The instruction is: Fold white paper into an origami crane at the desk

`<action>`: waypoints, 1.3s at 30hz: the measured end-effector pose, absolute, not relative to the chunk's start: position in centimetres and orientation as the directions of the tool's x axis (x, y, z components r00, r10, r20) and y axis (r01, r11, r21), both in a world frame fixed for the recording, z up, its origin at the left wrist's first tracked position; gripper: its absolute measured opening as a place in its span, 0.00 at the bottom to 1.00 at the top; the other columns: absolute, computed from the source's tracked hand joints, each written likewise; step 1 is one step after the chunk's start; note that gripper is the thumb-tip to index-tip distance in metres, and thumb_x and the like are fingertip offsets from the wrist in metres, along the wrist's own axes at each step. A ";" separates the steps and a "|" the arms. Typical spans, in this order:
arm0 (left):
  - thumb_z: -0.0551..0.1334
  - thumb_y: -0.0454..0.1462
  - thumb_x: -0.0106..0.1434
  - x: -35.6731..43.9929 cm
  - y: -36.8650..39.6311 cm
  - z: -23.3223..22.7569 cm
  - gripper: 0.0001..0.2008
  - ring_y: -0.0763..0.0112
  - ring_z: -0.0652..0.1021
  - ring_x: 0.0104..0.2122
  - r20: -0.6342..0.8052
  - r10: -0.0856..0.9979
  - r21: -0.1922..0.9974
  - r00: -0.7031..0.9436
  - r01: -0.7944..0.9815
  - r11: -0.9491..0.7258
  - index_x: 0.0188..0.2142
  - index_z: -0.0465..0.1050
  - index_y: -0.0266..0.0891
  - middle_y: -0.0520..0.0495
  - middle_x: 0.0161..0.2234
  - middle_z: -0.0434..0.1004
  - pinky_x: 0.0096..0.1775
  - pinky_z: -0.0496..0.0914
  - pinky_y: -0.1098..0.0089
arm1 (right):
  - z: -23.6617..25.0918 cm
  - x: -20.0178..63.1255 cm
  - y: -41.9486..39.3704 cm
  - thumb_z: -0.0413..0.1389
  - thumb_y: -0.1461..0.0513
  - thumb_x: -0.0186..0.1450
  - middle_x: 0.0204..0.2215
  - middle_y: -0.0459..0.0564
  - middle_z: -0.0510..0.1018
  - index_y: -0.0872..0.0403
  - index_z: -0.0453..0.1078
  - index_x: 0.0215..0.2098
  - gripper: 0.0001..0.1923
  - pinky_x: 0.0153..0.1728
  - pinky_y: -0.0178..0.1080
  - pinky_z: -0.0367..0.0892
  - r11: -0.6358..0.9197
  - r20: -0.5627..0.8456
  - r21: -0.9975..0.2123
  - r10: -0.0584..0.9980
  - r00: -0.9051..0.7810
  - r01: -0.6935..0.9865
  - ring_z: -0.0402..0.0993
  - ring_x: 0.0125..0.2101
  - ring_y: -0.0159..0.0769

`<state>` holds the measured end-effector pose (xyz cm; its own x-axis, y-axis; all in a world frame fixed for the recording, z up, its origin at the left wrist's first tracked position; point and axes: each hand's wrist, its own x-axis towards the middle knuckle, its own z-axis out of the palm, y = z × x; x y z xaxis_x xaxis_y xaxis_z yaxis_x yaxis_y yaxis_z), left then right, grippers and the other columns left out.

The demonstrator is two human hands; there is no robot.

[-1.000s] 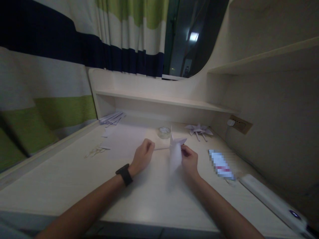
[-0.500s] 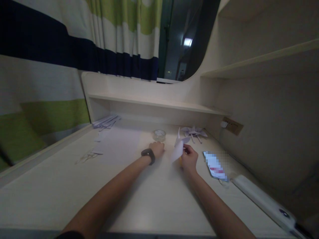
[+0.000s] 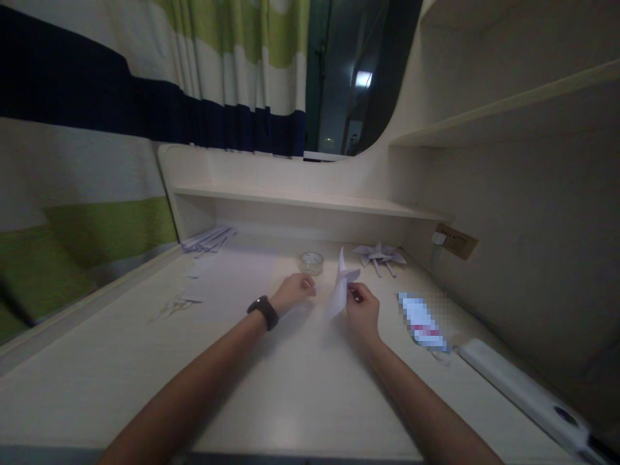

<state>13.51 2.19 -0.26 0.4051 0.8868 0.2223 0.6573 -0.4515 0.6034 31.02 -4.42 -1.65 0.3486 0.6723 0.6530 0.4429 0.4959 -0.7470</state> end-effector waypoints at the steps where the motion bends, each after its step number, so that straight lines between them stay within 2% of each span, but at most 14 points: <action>1: 0.57 0.38 0.61 13.0 1.3 0.0 0.10 0.69 0.79 0.33 0.240 0.886 0.659 0.397 0.603 -0.449 0.38 0.71 0.34 0.42 0.34 0.78 0.35 0.71 0.71 | -1.7 30.8 -4.6 0.52 0.62 0.59 0.27 0.48 0.74 0.55 0.72 0.30 0.08 0.27 0.34 0.63 0.508 0.664 -0.735 0.672 0.328 0.449 0.68 0.26 0.34; 3: 0.59 0.41 0.61 12.1 -0.7 0.4 0.12 0.68 0.79 0.30 0.225 0.913 0.911 0.341 0.258 -0.322 0.35 0.71 0.32 0.41 0.33 0.78 0.33 0.73 0.69 | -1.7 30.1 -5.1 0.52 0.62 0.60 0.28 0.48 0.73 0.55 0.70 0.29 0.06 0.26 0.34 0.63 0.532 0.692 -0.701 0.668 0.273 0.476 0.68 0.26 0.33; 5: 0.63 0.45 0.57 11.5 -2.5 0.7 0.15 0.66 0.79 0.29 0.178 0.940 0.979 0.291 0.040 -0.198 0.34 0.72 0.32 0.40 0.33 0.77 0.31 0.74 0.66 | -1.6 29.4 -5.8 0.52 0.63 0.61 0.29 0.48 0.72 0.54 0.69 0.29 0.06 0.25 0.33 0.62 0.557 0.720 -0.657 0.662 0.206 0.509 0.67 0.27 0.33; 7: 0.65 0.45 0.55 11.3 -3.9 0.9 0.16 0.65 0.79 0.28 0.163 0.959 0.986 0.232 -0.018 -0.163 0.34 0.73 0.32 0.40 0.33 0.77 0.30 0.75 0.65 | -1.6 28.6 -6.5 0.51 0.63 0.62 0.29 0.48 0.71 0.54 0.68 0.28 0.06 0.25 0.34 0.62 0.581 0.747 -0.608 0.648 0.144 0.541 0.67 0.27 0.33; 10: 0.65 0.44 0.56 11.3 -5.0 1.2 0.15 0.66 0.79 0.29 0.170 0.967 0.985 0.191 -0.037 -0.166 0.33 0.75 0.31 0.40 0.32 0.78 0.32 0.75 0.66 | -1.6 27.6 -7.5 0.51 0.64 0.63 0.28 0.48 0.70 0.53 0.66 0.28 0.05 0.27 0.35 0.62 0.612 0.786 -0.533 0.614 0.074 0.584 0.66 0.27 0.33; 15: 0.64 0.43 0.57 11.6 -5.8 1.7 0.14 0.68 0.78 0.30 0.190 0.956 0.980 0.222 -0.101 -0.171 0.31 0.77 0.31 0.42 0.31 0.78 0.34 0.74 0.67 | -1.5 27.1 -8.2 0.51 0.65 0.63 0.26 0.46 0.69 0.53 0.64 0.27 0.07 0.28 0.35 0.62 0.643 0.822 -0.470 0.569 0.033 0.605 0.65 0.27 0.33; 20: 0.62 0.43 0.59 11.5 -5.9 1.6 0.14 0.69 0.77 0.29 0.233 0.939 0.972 0.252 -0.093 -0.216 0.31 0.78 0.32 0.44 0.29 0.78 0.33 0.72 0.69 | -1.4 27.5 -8.1 0.52 0.65 0.63 0.27 0.47 0.70 0.53 0.65 0.28 0.06 0.27 0.36 0.63 0.642 0.811 -0.490 0.584 0.038 0.590 0.66 0.27 0.33; 25: 0.59 0.44 0.61 11.3 -5.7 1.2 0.16 0.70 0.74 0.27 0.308 0.914 0.947 0.263 0.008 -0.321 0.30 0.78 0.33 0.47 0.25 0.75 0.30 0.68 0.71 | -1.5 27.7 -7.9 0.52 0.64 0.63 0.27 0.47 0.70 0.53 0.66 0.28 0.05 0.25 0.35 0.62 0.637 0.809 -0.484 0.588 0.029 0.600 0.65 0.26 0.33; 34: 0.56 0.46 0.62 11.2 -5.7 1.1 0.18 0.69 0.74 0.27 0.366 0.895 0.907 0.255 0.117 -0.404 0.26 0.76 0.35 0.47 0.25 0.76 0.29 0.66 0.72 | -1.6 27.7 -7.7 0.52 0.64 0.63 0.27 0.47 0.69 0.53 0.66 0.27 0.06 0.25 0.35 0.62 0.623 0.786 -0.511 0.617 0.029 0.593 0.65 0.26 0.32; 39: 0.55 0.45 0.63 11.1 -5.7 1.1 0.18 0.68 0.75 0.29 0.387 0.884 0.889 0.263 0.149 -0.433 0.29 0.78 0.35 0.47 0.27 0.78 0.31 0.67 0.71 | -1.6 27.7 -7.8 0.52 0.64 0.63 0.25 0.47 0.68 0.53 0.65 0.26 0.07 0.24 0.34 0.62 0.618 0.777 -0.503 0.629 0.004 0.604 0.65 0.25 0.32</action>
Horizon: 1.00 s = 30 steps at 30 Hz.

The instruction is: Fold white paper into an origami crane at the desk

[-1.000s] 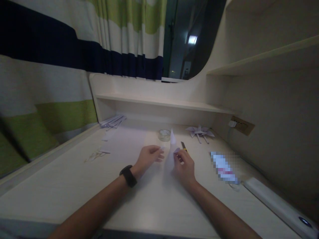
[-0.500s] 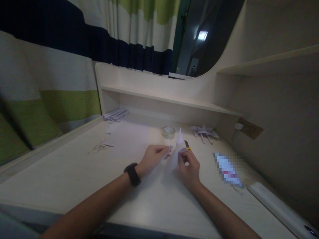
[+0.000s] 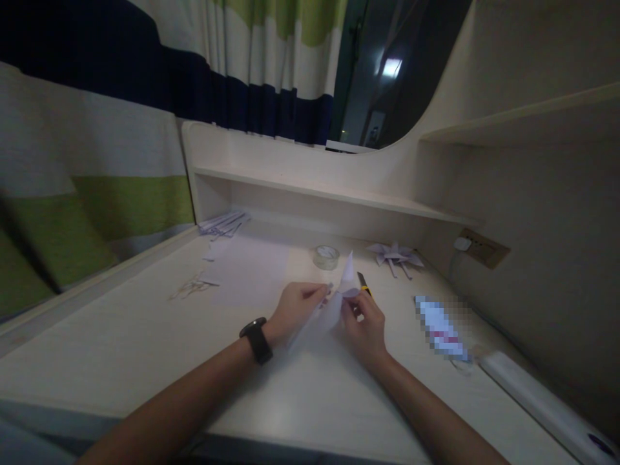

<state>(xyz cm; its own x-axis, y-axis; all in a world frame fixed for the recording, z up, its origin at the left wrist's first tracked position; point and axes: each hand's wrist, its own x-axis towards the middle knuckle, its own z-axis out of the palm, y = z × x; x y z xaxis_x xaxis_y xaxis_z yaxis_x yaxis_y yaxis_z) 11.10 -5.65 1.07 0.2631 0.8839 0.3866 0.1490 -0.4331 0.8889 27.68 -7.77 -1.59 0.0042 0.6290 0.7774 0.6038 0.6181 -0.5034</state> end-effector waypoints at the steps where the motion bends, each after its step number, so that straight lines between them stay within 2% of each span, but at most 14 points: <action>1: 0.55 0.45 0.63 11.1 -5.6 1.1 0.18 0.67 0.76 0.30 0.389 0.882 0.886 0.267 0.155 -0.438 0.30 0.78 0.36 0.47 0.28 0.78 0.32 0.67 0.71 | -1.6 27.7 -7.8 0.52 0.63 0.63 0.25 0.47 0.68 0.53 0.65 0.26 0.07 0.24 0.34 0.62 0.620 0.776 -0.502 0.630 -0.001 0.603 0.66 0.26 0.32; 12: 0.56 0.42 0.63 11.1 -6.0 1.3 0.15 0.67 0.78 0.32 0.405 0.884 0.873 0.232 0.191 -0.450 0.39 0.79 0.39 0.46 0.35 0.81 0.35 0.70 0.70 | -1.4 27.7 -7.9 0.52 0.63 0.63 0.25 0.46 0.69 0.53 0.66 0.27 0.07 0.24 0.34 0.63 0.623 0.766 -0.501 0.643 -0.028 0.601 0.66 0.25 0.32; 18: 0.55 0.42 0.64 10.9 -6.0 1.0 0.14 0.67 0.78 0.32 0.471 0.851 0.814 0.232 0.257 -0.521 0.39 0.79 0.39 0.46 0.35 0.81 0.35 0.70 0.70 | -1.6 27.6 -7.8 0.52 0.63 0.63 0.26 0.47 0.70 0.53 0.66 0.27 0.07 0.24 0.34 0.62 0.623 0.769 -0.501 0.638 -0.021 0.601 0.66 0.25 0.32; 25: 0.55 0.37 0.65 10.8 -6.2 1.1 0.13 0.66 0.78 0.39 0.577 0.766 0.693 0.283 0.327 -0.643 0.40 0.79 0.42 0.48 0.40 0.80 0.42 0.69 0.69 | -1.7 27.7 -7.8 0.52 0.63 0.64 0.25 0.46 0.68 0.53 0.66 0.28 0.07 0.23 0.33 0.62 0.618 0.768 -0.489 0.640 -0.033 0.616 0.65 0.24 0.31; 30: 0.55 0.38 0.65 10.7 -6.1 0.8 0.12 0.66 0.78 0.39 0.585 0.757 0.658 0.292 0.375 -0.653 0.40 0.78 0.42 0.48 0.40 0.80 0.42 0.70 0.69 | -1.8 27.9 -7.7 0.51 0.64 0.64 0.26 0.47 0.69 0.54 0.65 0.28 0.07 0.25 0.34 0.63 0.613 0.772 -0.449 0.633 -0.063 0.650 0.66 0.25 0.32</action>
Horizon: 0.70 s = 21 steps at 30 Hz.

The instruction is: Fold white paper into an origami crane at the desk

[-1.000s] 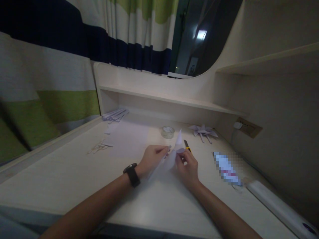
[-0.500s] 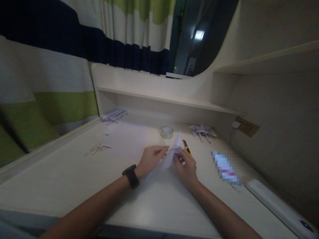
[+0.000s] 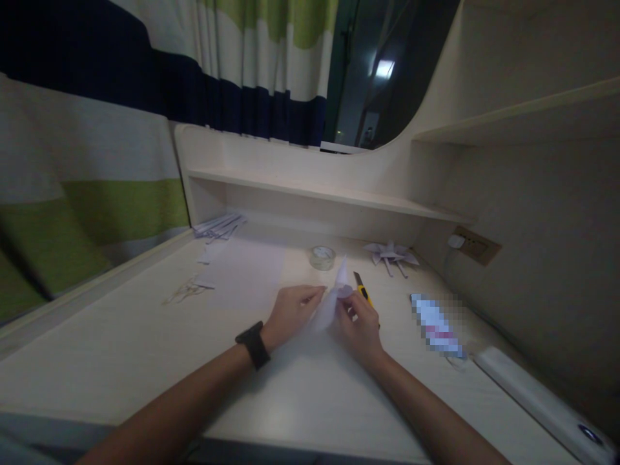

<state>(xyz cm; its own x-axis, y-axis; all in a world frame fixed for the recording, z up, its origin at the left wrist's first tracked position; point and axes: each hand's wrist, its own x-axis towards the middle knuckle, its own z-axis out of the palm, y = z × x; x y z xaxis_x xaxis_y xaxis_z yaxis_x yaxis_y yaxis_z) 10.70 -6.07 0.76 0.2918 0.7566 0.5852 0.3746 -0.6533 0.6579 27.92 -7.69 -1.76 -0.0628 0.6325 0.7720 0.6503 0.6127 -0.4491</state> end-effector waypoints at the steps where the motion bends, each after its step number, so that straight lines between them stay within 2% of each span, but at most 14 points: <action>1: 0.55 0.38 0.65 10.7 -6.0 0.7 0.12 0.66 0.79 0.38 0.590 0.750 0.648 0.299 0.378 -0.661 0.40 0.78 0.42 0.48 0.39 0.80 0.42 0.70 0.68 | -1.8 28.0 -7.7 0.50 0.64 0.64 0.27 0.47 0.70 0.54 0.65 0.29 0.06 0.25 0.34 0.63 0.619 0.783 -0.424 0.618 -0.077 0.661 0.66 0.26 0.32; 6: 0.57 0.37 0.64 10.7 -5.9 0.5 0.11 0.66 0.79 0.36 0.592 0.749 0.623 0.299 0.420 -0.660 0.40 0.78 0.41 0.47 0.38 0.80 0.41 0.70 0.68 | -1.8 28.4 -7.6 0.50 0.66 0.64 0.28 0.50 0.72 0.54 0.67 0.33 0.04 0.28 0.34 0.65 0.668 0.840 -0.185 0.488 -0.236 0.721 0.68 0.27 0.32; 10: 0.59 0.35 0.62 10.7 -6.1 0.7 0.10 0.66 0.80 0.35 0.575 0.769 0.643 0.278 0.427 -0.635 0.40 0.78 0.40 0.47 0.38 0.81 0.38 0.71 0.69 | -1.6 28.7 -7.6 0.51 0.66 0.64 0.30 0.52 0.73 0.55 0.67 0.33 0.04 0.29 0.34 0.65 0.641 0.860 0.011 0.386 -0.334 0.768 0.70 0.30 0.34; 13: 0.59 0.36 0.62 10.6 -6.3 0.9 0.10 0.66 0.80 0.35 0.615 0.731 0.604 0.297 0.418 -0.678 0.40 0.78 0.41 0.47 0.38 0.81 0.38 0.72 0.69 | -1.5 28.7 -7.7 0.52 0.67 0.63 0.31 0.53 0.75 0.55 0.67 0.34 0.03 0.29 0.35 0.65 0.619 0.850 0.127 0.335 -0.406 0.775 0.71 0.32 0.36; 15: 0.59 0.35 0.62 10.6 -6.3 0.8 0.10 0.65 0.80 0.36 0.665 0.684 0.550 0.300 0.423 -0.720 0.41 0.78 0.41 0.47 0.39 0.80 0.39 0.72 0.69 | -1.5 28.5 -7.9 0.52 0.67 0.63 0.30 0.52 0.74 0.55 0.66 0.33 0.03 0.28 0.35 0.64 0.629 0.861 0.067 0.355 -0.364 0.774 0.70 0.30 0.35; 19: 0.58 0.34 0.63 10.7 -6.3 0.5 0.11 0.65 0.80 0.37 0.740 0.612 0.463 0.279 0.448 -0.765 0.41 0.77 0.40 0.46 0.39 0.80 0.40 0.72 0.68 | -1.6 27.9 -8.1 0.50 0.66 0.65 0.28 0.49 0.70 0.54 0.64 0.29 0.06 0.25 0.33 0.63 0.644 0.857 -0.231 0.489 -0.160 0.730 0.66 0.24 0.31; 21: 0.58 0.34 0.63 10.8 -6.4 0.5 0.10 0.66 0.80 0.37 0.752 0.596 0.450 0.281 0.442 -0.776 0.40 0.78 0.40 0.46 0.39 0.80 0.40 0.72 0.68 | -1.7 27.7 -8.1 0.50 0.65 0.65 0.27 0.48 0.69 0.54 0.63 0.28 0.07 0.25 0.34 0.62 0.640 0.845 -0.286 0.519 -0.127 0.713 0.66 0.24 0.31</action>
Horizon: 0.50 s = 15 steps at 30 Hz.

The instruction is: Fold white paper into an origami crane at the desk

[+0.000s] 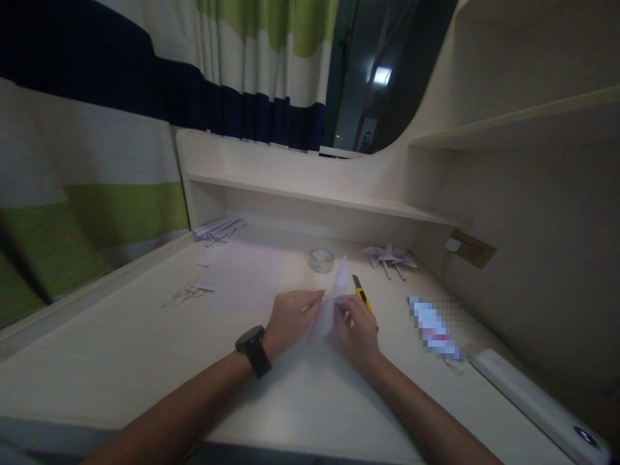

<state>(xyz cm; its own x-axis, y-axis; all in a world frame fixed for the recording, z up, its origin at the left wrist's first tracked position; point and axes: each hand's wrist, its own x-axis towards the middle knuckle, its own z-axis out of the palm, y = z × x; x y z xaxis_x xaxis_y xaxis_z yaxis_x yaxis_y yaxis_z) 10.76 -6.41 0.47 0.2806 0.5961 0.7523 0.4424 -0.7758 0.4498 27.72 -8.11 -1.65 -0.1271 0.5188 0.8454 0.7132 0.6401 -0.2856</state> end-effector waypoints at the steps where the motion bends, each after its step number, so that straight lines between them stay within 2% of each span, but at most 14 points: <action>1: 0.58 0.34 0.63 10.8 -6.5 0.5 0.10 0.66 0.80 0.37 0.752 0.601 0.462 0.270 0.434 -0.774 0.40 0.78 0.40 0.46 0.39 0.80 0.40 0.72 0.68 | -1.7 27.7 -8.1 0.50 0.65 0.65 0.26 0.48 0.69 0.54 0.63 0.28 0.07 0.25 0.34 0.62 0.642 0.844 -0.289 0.521 -0.128 0.711 0.66 0.25 0.31; 4: 0.59 0.35 0.62 11.1 -6.7 0.6 0.09 0.67 0.80 0.37 0.714 0.679 0.584 0.172 0.389 -0.712 0.39 0.78 0.41 0.48 0.38 0.81 0.40 0.73 0.69 | -1.6 27.8 -8.2 0.51 0.65 0.64 0.26 0.48 0.69 0.54 0.64 0.28 0.07 0.25 0.34 0.61 0.655 0.842 -0.277 0.518 -0.150 0.703 0.65 0.24 0.31; 8: 0.61 0.36 0.60 11.4 -6.7 0.8 0.06 0.69 0.80 0.32 0.593 0.802 0.744 0.076 0.328 -0.582 0.34 0.77 0.39 0.50 0.32 0.81 0.36 0.73 0.73 | -1.3 27.8 -8.2 0.52 0.66 0.64 0.28 0.49 0.70 0.54 0.65 0.30 0.04 0.25 0.33 0.62 0.676 0.856 -0.263 0.493 -0.157 0.688 0.66 0.24 0.31; 11: 0.61 0.36 0.60 11.5 -6.7 1.0 0.06 0.70 0.79 0.31 0.568 0.818 0.757 0.091 0.332 -0.562 0.32 0.76 0.39 0.51 0.31 0.80 0.34 0.72 0.74 | -1.4 27.9 -8.1 0.52 0.67 0.63 0.28 0.50 0.71 0.55 0.66 0.31 0.04 0.24 0.33 0.63 0.679 0.876 -0.197 0.445 -0.184 0.707 0.67 0.25 0.31; 15: 0.59 0.36 0.62 11.3 -7.1 1.3 0.06 0.70 0.79 0.34 0.601 0.785 0.705 0.152 0.363 -0.610 0.34 0.76 0.40 0.51 0.33 0.80 0.36 0.70 0.74 | -1.7 28.3 -8.0 0.53 0.68 0.62 0.30 0.52 0.74 0.54 0.67 0.33 0.03 0.25 0.34 0.65 0.681 0.903 -0.052 0.345 -0.257 0.730 0.70 0.28 0.33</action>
